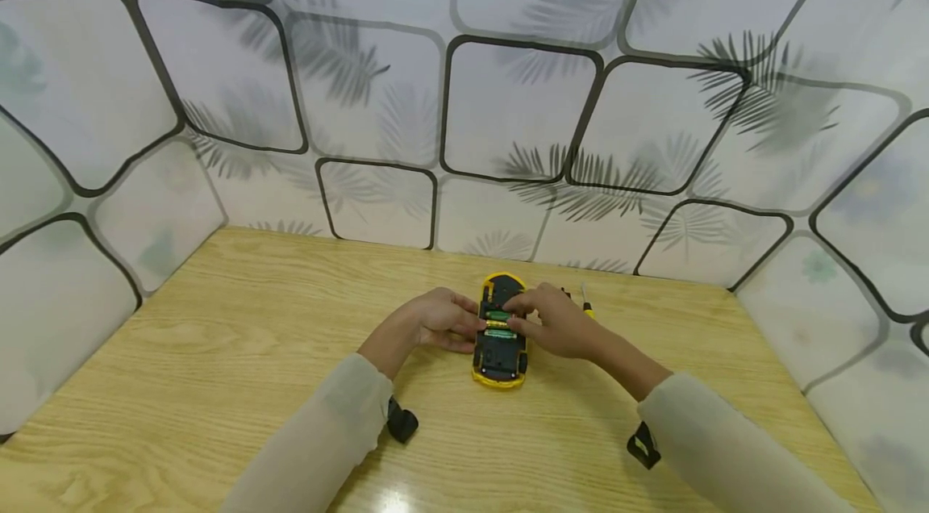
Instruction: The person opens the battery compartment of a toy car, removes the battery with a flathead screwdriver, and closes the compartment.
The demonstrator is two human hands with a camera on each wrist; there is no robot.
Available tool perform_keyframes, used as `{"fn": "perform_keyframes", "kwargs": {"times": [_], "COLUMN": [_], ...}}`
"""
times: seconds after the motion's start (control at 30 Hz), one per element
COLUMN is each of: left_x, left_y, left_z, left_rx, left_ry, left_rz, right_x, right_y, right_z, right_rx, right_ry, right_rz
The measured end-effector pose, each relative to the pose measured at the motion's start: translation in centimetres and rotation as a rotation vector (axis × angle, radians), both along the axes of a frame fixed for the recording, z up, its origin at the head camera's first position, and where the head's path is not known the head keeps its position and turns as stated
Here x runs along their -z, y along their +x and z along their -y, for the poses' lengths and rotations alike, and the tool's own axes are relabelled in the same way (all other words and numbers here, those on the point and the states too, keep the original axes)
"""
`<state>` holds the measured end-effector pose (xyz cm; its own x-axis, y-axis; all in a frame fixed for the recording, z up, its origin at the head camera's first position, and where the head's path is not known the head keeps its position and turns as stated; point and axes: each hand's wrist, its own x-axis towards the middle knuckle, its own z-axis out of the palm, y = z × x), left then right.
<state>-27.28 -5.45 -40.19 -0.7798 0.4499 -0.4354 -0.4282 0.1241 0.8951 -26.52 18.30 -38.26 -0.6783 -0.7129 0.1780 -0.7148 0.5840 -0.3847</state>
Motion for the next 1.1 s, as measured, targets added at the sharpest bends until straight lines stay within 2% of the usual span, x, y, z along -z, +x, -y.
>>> {"fn": "perform_keyframes", "kwargs": {"times": [0.33, 0.7, 1.1], "left_x": [0.2, -0.1, -0.1], "left_y": [0.0, 0.1, 0.1], "left_z": [0.1, 0.0, 0.0], "left_rx": [-0.001, -0.009, -0.009], "left_ry": [0.001, 0.003, 0.002], "left_rz": [0.0, 0.004, 0.003], "right_x": [-0.1, -1.0, -1.4], "right_y": [-0.3, -0.6, -0.4], "right_z": [1.4, 1.9, 1.2], "right_rx": [0.104, 0.093, 0.09], "right_ry": [0.03, 0.044, 0.014], "right_rz": [0.055, 0.125, 0.109]}}
